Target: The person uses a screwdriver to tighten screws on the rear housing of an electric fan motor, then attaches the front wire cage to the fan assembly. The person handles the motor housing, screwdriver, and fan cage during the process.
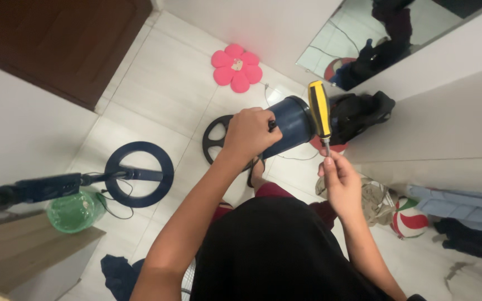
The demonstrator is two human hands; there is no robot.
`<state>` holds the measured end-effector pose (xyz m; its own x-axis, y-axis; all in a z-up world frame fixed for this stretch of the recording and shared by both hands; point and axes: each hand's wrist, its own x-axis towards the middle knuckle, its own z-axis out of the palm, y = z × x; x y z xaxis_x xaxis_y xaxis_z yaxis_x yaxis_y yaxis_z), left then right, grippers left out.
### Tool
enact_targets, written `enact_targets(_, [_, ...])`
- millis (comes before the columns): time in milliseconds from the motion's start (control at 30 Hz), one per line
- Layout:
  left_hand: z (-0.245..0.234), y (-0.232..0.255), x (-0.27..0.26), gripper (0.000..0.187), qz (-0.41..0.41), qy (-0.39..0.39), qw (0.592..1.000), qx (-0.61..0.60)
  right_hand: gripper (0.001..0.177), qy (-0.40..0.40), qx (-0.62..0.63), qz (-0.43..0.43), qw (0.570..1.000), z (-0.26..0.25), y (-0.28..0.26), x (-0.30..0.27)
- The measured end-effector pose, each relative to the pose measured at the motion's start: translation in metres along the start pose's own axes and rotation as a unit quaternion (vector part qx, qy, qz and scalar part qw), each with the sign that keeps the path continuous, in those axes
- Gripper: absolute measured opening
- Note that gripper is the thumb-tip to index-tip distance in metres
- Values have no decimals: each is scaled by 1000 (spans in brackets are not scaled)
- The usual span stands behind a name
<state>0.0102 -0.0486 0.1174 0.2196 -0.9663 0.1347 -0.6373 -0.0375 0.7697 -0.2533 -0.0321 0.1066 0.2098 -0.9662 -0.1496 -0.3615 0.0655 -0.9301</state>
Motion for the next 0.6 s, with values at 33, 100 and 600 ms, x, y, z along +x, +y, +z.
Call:
enact_targets(33, [0, 2, 0, 20, -12, -5, 1000, -13, 31, 2, -3, 15, 1000, 0, 0, 0])
enact_targets(100, [-1, 3, -1, 19, -30, -13, 999, -16, 31, -3, -7, 10, 1000, -1, -1, 1])
enact_targets(600, [-6, -17, -8, 24, -31, 4, 998, -49, 31, -43, -40, 26, 998, 1, 4, -5])
